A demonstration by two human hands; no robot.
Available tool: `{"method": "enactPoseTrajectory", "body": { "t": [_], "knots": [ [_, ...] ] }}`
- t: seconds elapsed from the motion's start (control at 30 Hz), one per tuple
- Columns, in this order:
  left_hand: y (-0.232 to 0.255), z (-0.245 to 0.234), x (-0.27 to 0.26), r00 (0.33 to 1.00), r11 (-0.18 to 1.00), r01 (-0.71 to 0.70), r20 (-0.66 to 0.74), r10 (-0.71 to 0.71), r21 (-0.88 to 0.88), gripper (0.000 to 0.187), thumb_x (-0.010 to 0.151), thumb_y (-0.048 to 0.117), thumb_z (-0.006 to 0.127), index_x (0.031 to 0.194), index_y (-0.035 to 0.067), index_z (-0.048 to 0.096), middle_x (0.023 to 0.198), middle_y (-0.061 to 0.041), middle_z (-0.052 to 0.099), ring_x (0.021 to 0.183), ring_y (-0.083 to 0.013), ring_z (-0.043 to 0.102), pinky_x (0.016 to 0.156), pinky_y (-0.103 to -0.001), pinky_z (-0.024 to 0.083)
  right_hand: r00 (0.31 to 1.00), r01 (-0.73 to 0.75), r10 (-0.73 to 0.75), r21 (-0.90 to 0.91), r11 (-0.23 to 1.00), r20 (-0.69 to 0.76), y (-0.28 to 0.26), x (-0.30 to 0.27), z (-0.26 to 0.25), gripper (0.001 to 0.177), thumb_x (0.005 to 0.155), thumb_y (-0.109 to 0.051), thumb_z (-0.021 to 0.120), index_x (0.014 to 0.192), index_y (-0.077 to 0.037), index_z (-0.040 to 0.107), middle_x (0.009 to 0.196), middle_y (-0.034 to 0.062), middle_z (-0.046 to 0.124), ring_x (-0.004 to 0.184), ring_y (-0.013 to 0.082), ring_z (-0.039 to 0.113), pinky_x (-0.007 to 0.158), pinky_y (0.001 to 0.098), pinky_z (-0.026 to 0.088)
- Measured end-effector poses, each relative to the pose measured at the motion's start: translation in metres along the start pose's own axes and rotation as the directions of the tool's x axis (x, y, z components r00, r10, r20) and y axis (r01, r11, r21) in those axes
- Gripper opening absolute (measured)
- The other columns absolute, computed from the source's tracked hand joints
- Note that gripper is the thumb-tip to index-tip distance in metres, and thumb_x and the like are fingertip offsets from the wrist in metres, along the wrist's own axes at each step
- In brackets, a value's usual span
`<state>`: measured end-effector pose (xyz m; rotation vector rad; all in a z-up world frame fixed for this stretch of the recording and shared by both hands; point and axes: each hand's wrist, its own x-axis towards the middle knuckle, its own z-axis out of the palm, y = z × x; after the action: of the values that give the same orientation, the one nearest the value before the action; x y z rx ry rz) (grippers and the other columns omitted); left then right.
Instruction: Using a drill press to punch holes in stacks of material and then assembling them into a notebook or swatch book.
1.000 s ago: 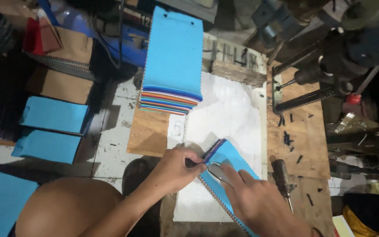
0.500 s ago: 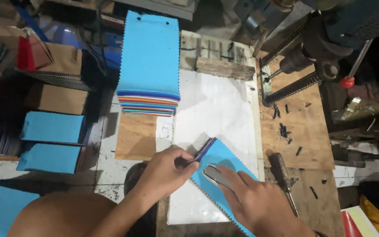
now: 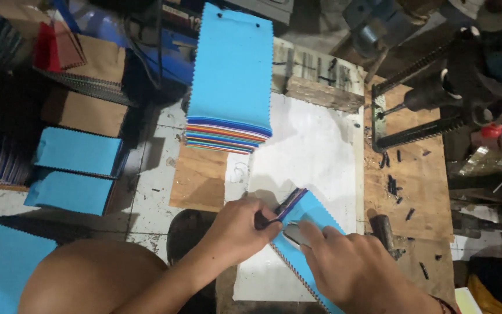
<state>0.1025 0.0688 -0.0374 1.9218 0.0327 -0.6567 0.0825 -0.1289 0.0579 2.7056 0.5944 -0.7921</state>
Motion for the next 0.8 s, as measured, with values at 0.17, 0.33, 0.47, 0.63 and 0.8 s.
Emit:
{"method": "enactPoseTrajectory", "body": {
  "t": [0.17,0.33,0.47,0.63,0.8],
  "knots": [
    [-0.008,0.009,0.004,0.997,0.996,-0.053,-0.059,0.049,-0.067,0.016,0.083,0.037,0.079,0.089,0.023,0.082,0.097,0.001,0.076,0.091,-0.0195,0.071,0.077,-0.034,0.053,0.981,0.076,-0.056,-0.100,0.992,0.188,-0.008,0.012,-0.009,0.028,0.095,-0.022,0.050,0.122,-0.015,0.043,0.078,0.0090,0.065,0.061,0.0471,0.069,0.051,0.0615,0.056],
    [0.003,-0.001,-0.001,0.999,0.995,0.039,0.013,-0.038,-0.090,0.021,0.087,0.037,0.074,0.091,0.019,0.082,0.093,-0.002,0.076,0.083,-0.0186,0.067,0.072,-0.033,0.049,0.983,0.134,-0.157,-0.219,0.966,-0.094,-0.010,0.002,0.005,0.037,0.100,-0.025,0.043,0.133,-0.010,0.044,0.080,0.0057,0.063,0.049,0.0359,0.068,0.040,0.0532,0.055],
    [-0.002,0.003,0.003,0.996,0.993,-0.091,-0.003,0.091,-0.078,0.022,0.092,0.032,0.072,0.086,0.013,0.082,0.093,-0.001,0.080,0.089,-0.0182,0.071,0.078,-0.034,0.052,0.917,-0.019,-0.022,-0.100,0.995,-0.398,-0.013,-0.013,0.030,0.054,0.095,-0.042,0.059,0.145,-0.024,0.049,0.065,0.0004,0.055,0.032,0.0294,0.053,0.028,0.0481,0.045],
    [-0.005,0.007,0.002,0.996,0.996,-0.077,-0.045,0.076,-0.042,0.022,0.086,0.035,0.073,0.089,0.016,0.084,0.096,-0.001,0.081,0.090,-0.0154,0.073,0.080,-0.030,0.055,0.861,0.022,-0.064,-0.089,0.996,-0.505,-0.005,-0.019,0.058,0.054,0.096,-0.042,0.059,0.146,-0.024,0.050,0.072,-0.0025,0.052,0.038,0.0206,0.051,0.029,0.0403,0.048],
    [0.000,0.005,0.002,0.989,0.995,-0.103,-0.109,0.102,0.000,0.022,0.082,0.037,0.075,0.085,0.017,0.085,0.090,0.002,0.082,0.091,-0.0123,0.074,0.082,-0.026,0.053,0.736,0.031,-0.101,-0.115,0.993,-0.670,-0.005,-0.014,0.059,0.044,0.098,-0.033,0.054,0.142,-0.023,0.055,0.069,-0.0054,0.049,0.040,0.0204,0.053,0.029,0.0373,0.046]
  ]
}}
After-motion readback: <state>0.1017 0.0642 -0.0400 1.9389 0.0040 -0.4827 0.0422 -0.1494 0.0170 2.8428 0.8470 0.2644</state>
